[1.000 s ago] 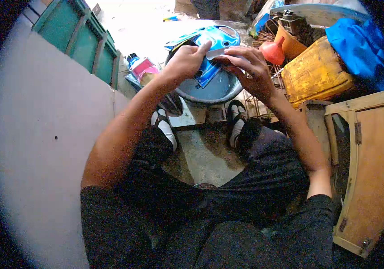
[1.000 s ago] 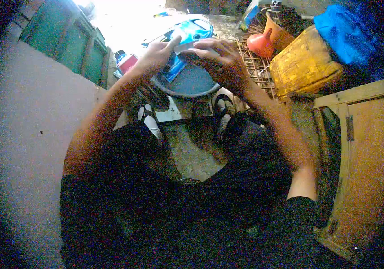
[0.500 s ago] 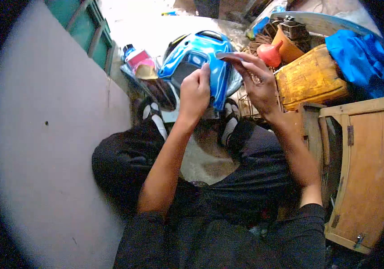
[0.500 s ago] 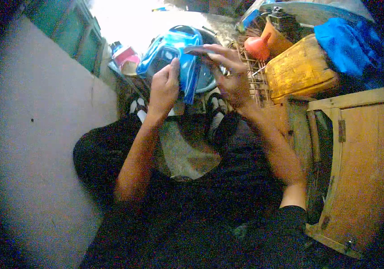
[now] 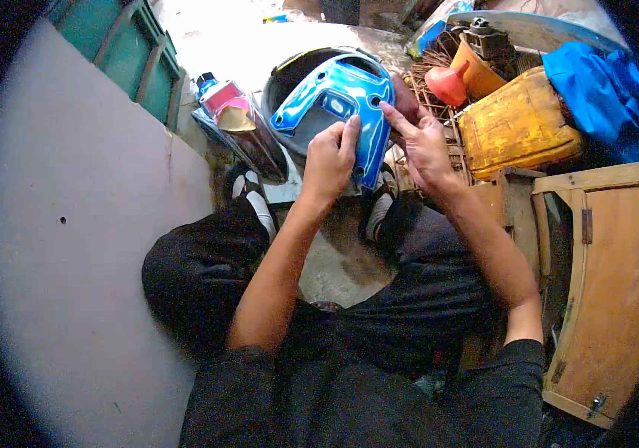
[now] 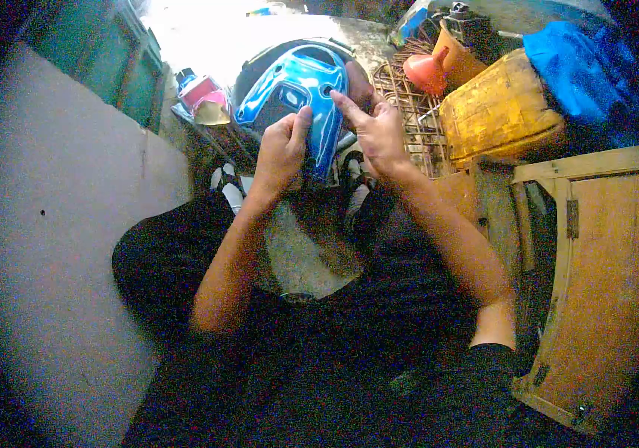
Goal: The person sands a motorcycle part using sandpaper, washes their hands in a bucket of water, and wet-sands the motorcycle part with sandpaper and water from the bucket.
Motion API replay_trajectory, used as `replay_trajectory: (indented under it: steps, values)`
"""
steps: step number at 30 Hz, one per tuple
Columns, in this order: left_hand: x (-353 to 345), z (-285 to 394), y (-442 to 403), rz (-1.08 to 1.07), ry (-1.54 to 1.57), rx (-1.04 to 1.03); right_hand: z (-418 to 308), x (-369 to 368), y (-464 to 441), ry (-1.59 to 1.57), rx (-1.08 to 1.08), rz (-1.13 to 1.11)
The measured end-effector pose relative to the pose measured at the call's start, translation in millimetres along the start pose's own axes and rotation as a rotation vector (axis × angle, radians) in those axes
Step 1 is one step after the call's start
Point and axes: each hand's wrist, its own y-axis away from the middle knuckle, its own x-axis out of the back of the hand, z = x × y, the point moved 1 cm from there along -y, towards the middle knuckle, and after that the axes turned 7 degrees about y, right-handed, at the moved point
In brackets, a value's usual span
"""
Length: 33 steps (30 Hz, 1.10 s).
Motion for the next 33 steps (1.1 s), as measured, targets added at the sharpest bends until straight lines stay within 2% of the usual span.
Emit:
replay_trajectory:
  steps: [3, 5, 6, 7, 9, 10, 11, 14, 15, 17, 19, 21, 22, 23, 25, 27, 29, 31, 33]
  values:
    - [7, -4, -6, -0.095, -0.03, 0.11, -1, 4, -3, -0.033, -0.011, -0.023]
    - [10, -3, -11, -0.003, 0.277, 0.515, -8, 6, -2, 0.104, -0.054, -0.014]
    - [14, -5, -15, -0.051, 0.574, 0.646, -7, 5, 0, 0.047, -0.005, -0.024]
    - [14, -7, -14, 0.007, 0.773, 0.738, -4, 8, 1, 0.045, -0.014, -0.018]
    - [13, -13, -15, -0.079, 1.051, 0.673, 2, 10, -2, 0.201, 0.042, -0.114]
    - [10, -24, -20, -0.123, 1.2, 0.609, 3, 5, 0, 0.14, 0.042, -0.129]
    - [9, -32, -21, -0.123, 1.197, 0.61, 5, 6, -1, 0.137, 0.042, -0.128]
    - [6, -36, -25, -0.081, 1.415, 0.614, 16, 17, -10, 0.384, 0.159, -0.102]
    - [7, -33, -25, -0.079, 1.417, 0.613, 11, 18, -8, 0.386, 0.159, -0.105]
    - [9, -29, -27, -0.007, 1.343, 0.572, 0, 22, -3, 0.734, 0.25, -0.048]
    - [9, -21, -27, 0.032, 1.349, 0.572, -11, 12, 2, 0.793, 0.313, -0.017]
    - [11, -18, -27, 0.052, 1.25, 0.581, -11, 10, -3, 0.905, 0.753, -0.129]
    - [12, -19, -27, 0.054, 1.25, 0.581, -12, 11, -2, 0.987, 0.791, -0.223]
    - [12, -19, -27, 0.031, 1.268, 0.584, -13, 13, -2, 0.987, 0.79, -0.224]
    - [11, -25, -28, 0.007, 1.288, 0.589, -13, 16, -1, 1.375, 0.973, -0.335]
    - [9, -26, -30, -0.012, 1.266, 0.532, -9, 24, -2, 1.307, 0.97, -0.424]
    - [8, -22, -29, -0.036, 1.239, 0.506, -15, 24, 7, 1.327, 0.959, -0.661]
    - [8, -15, -29, -0.015, 1.26, 0.56, -22, 27, 5, 1.367, 0.953, -0.67]
    - [4, -11, -25, -0.061, 1.3, 0.578, -33, 31, 2, 1.397, 0.955, -0.416]
